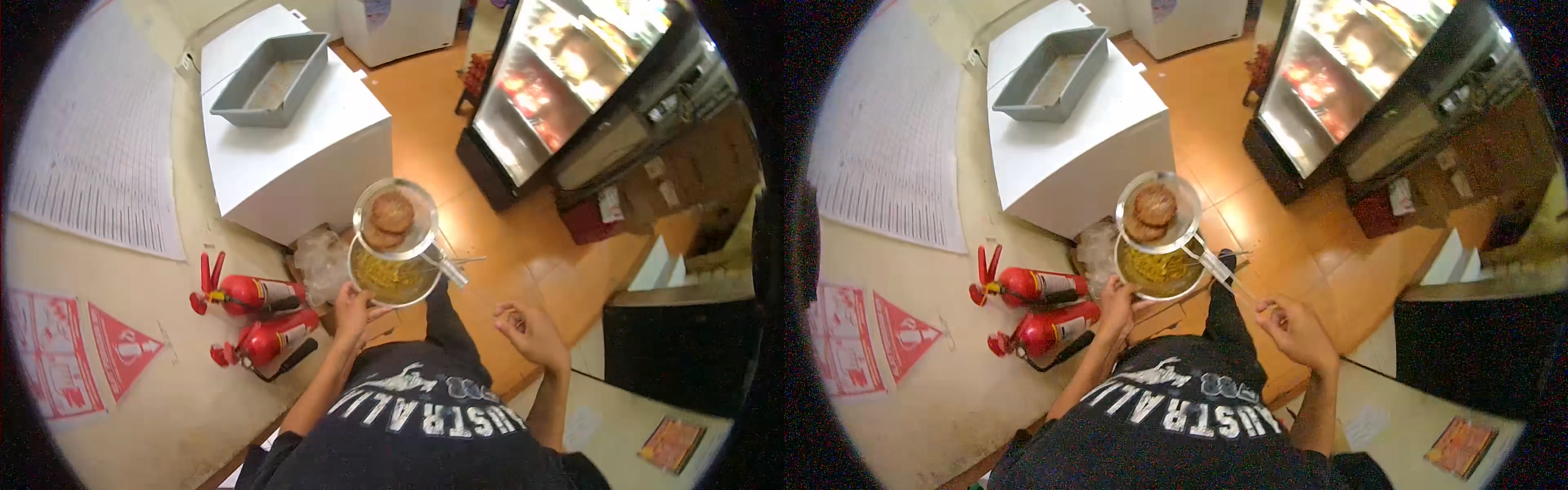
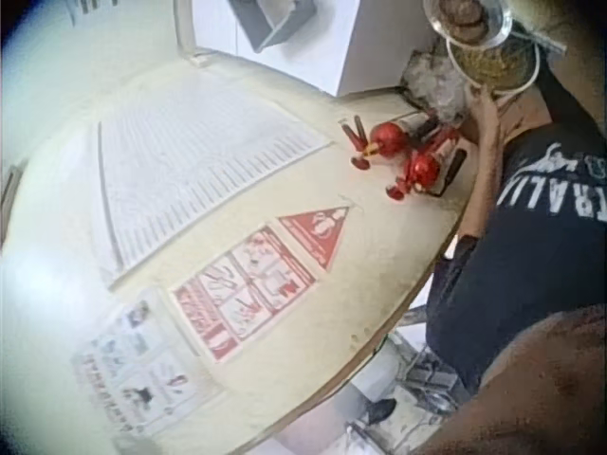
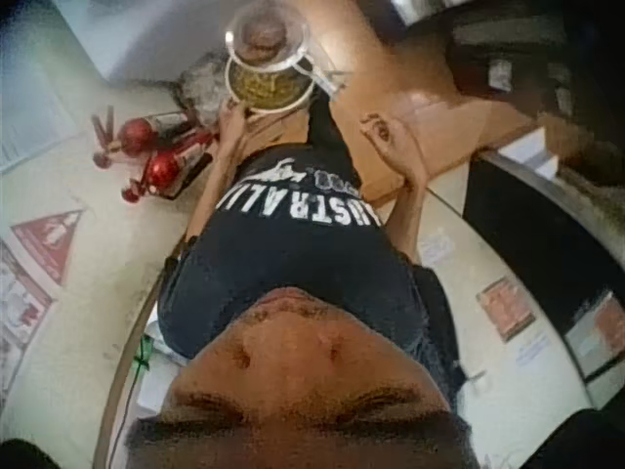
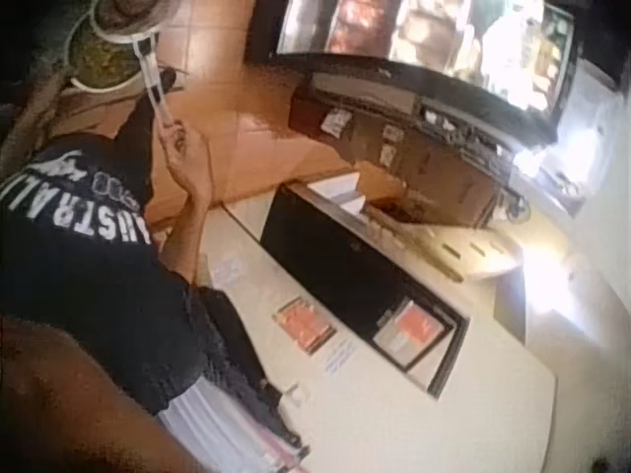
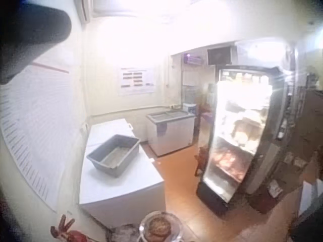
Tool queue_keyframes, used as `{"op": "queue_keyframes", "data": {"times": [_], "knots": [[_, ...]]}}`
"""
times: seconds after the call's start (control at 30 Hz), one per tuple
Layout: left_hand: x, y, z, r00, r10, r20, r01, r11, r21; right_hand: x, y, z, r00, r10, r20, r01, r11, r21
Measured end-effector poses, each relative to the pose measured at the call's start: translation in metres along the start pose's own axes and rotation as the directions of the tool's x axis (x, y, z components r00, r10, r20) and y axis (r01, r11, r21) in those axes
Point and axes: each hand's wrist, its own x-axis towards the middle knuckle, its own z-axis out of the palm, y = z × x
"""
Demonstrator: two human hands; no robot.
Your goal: The person drains noodles from a pot using a mesh strainer, transfers them to a bowl, and stirs. Then, they remove patties from a pan with a spatula and place them into the bowl of noodles before carrying the bowl to a service counter to package it.
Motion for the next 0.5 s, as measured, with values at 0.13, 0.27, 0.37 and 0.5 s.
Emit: {"op": "queue_keyframes", "data": {"times": [0.13, 0.27, 0.37, 0.5], "knots": [[0.073, 0.045, 0.100, 0.998, 0.021, -0.053, -0.024, 0.998, -0.062, 0.107, -0.005, -0.089, 0.993, -0.114, 0.005, 0.114, 0.993, -0.016], [0.170, 0.080, 0.167, 0.991, 0.045, -0.126, -0.066, 0.984, -0.166, 0.222, -0.032, -0.149, 0.983, -0.177, 0.046, 0.178, 0.983, -0.035], [0.237, 0.117, 0.208, 0.988, 0.093, -0.119, -0.114, 0.978, -0.176, 0.304, -0.051, -0.195, 0.973, -0.215, 0.078, 0.222, 0.970, -0.094], [0.315, 0.176, 0.273, 0.986, 0.061, -0.157, -0.100, 0.962, -0.253, 0.411, -0.070, -0.238, 0.960, -0.266, 0.091, 0.273, 0.959, -0.071]]}}
